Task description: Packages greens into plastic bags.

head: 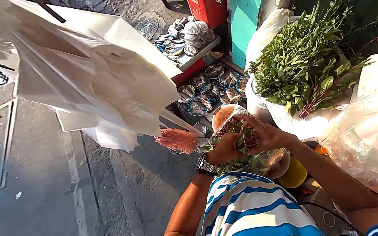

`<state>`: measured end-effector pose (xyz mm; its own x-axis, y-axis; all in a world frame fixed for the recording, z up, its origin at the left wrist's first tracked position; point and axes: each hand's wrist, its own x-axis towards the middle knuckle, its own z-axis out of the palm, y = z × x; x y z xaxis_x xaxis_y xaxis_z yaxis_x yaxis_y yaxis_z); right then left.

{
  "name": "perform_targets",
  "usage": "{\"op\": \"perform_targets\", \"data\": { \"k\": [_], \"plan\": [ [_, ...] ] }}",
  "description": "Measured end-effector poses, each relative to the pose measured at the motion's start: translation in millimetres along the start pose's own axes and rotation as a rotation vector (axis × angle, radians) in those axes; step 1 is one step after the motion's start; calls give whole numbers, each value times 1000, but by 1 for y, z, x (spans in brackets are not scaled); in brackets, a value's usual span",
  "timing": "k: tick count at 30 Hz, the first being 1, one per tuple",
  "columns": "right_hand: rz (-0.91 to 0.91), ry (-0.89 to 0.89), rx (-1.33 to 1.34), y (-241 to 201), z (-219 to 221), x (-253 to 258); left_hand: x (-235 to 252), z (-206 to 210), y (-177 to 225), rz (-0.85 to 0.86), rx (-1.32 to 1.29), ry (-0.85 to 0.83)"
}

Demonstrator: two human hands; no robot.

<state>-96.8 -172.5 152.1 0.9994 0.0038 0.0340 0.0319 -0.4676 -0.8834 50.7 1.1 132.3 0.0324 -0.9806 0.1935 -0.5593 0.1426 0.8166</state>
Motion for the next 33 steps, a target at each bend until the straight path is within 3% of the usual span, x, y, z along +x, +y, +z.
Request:
{"op": "perform_targets", "data": {
  "k": [5, 8, 12, 14, 18, 20, 22, 24, 26, 29, 33],
  "plan": [
    [227, 93, 328, 19, 19, -15, -1, -10, -3, -97, -21, 205],
    [294, 298, 406, 20, 48, -27, 2, -19, -19, -281, 104, 305],
    [85, 524, -127, 4, 84, -42, 12, -25, -29, -487, 274, 213],
    [-26, 523, -216, -17, 89, -41, 24, -19, -22, -525, 351, 100],
    [-152, 308, 18, -52, 52, -21, 39, 7, -1, -389, 489, -117],
    [-103, 169, 130, -56, 16, -7, 36, 23, 15, -311, 453, -177],
    [-35, 65, 344, -42, -15, 2, 36, 32, 22, -199, 356, -352],
    [-7, 10, 679, -8, -27, 2, 32, 29, 28, -63, 123, -416],
    [-13, 16, 961, 25, -18, -7, 23, 21, 27, 24, -109, -384],
    [-67, 100, 1137, 45, 8, -25, 11, 7, 17, 23, -313, -288],
    [-5, 329, 953, 20, 36, -46, 0, -2, -4, -91, -247, -169]
  ]
}}
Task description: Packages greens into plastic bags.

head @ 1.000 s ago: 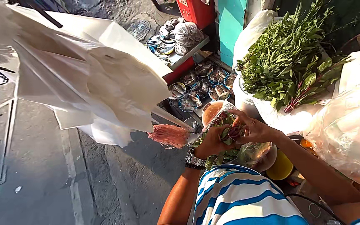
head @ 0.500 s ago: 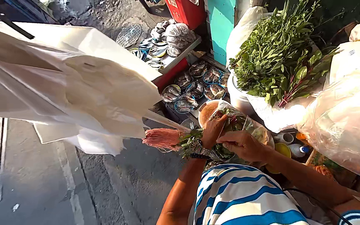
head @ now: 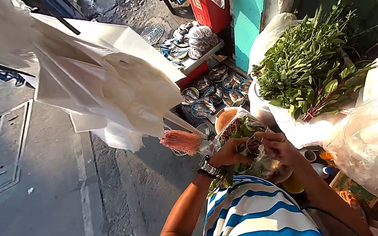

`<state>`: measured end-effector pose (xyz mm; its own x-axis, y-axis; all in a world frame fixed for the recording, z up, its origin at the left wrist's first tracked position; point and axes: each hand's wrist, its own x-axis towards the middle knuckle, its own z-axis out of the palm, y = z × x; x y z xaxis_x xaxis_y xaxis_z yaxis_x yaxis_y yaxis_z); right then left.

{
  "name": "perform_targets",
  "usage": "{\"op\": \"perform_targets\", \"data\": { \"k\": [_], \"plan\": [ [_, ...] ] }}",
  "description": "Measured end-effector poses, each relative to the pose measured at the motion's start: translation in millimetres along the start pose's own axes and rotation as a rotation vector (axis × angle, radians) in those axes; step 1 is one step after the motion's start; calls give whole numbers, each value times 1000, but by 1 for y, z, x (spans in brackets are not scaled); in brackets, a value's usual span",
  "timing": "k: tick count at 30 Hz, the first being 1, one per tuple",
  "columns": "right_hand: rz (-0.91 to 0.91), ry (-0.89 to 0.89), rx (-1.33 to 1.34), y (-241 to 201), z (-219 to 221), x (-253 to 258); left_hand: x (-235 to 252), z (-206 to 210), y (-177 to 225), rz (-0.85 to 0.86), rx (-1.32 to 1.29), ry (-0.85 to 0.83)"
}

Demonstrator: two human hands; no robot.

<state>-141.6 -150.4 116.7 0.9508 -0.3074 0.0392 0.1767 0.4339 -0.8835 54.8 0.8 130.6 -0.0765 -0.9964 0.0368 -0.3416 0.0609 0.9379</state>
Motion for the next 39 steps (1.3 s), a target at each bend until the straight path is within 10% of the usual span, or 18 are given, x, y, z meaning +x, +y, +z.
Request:
{"op": "perform_targets", "data": {
  "k": [8, 12, 17, 23, 34, 39],
  "plan": [
    [-371, 97, -1006, 39, 56, -14, 15, 2, -25, -304, 196, 182],
    [-294, -28, -977, 13, 69, -13, 26, 6, -15, -534, 421, 79],
    [62, -84, -468, -49, 54, 46, 25, 34, 12, -296, 545, -126],
    [82, -144, 342, -11, -8, 50, 9, 13, 30, 82, -154, -216],
    [-462, 118, -859, 5, 34, -9, 20, 7, -16, -10, 55, 109],
    [-119, 352, -721, 10, 41, 7, 29, 6, -20, -166, 202, 154]
  ]
}}
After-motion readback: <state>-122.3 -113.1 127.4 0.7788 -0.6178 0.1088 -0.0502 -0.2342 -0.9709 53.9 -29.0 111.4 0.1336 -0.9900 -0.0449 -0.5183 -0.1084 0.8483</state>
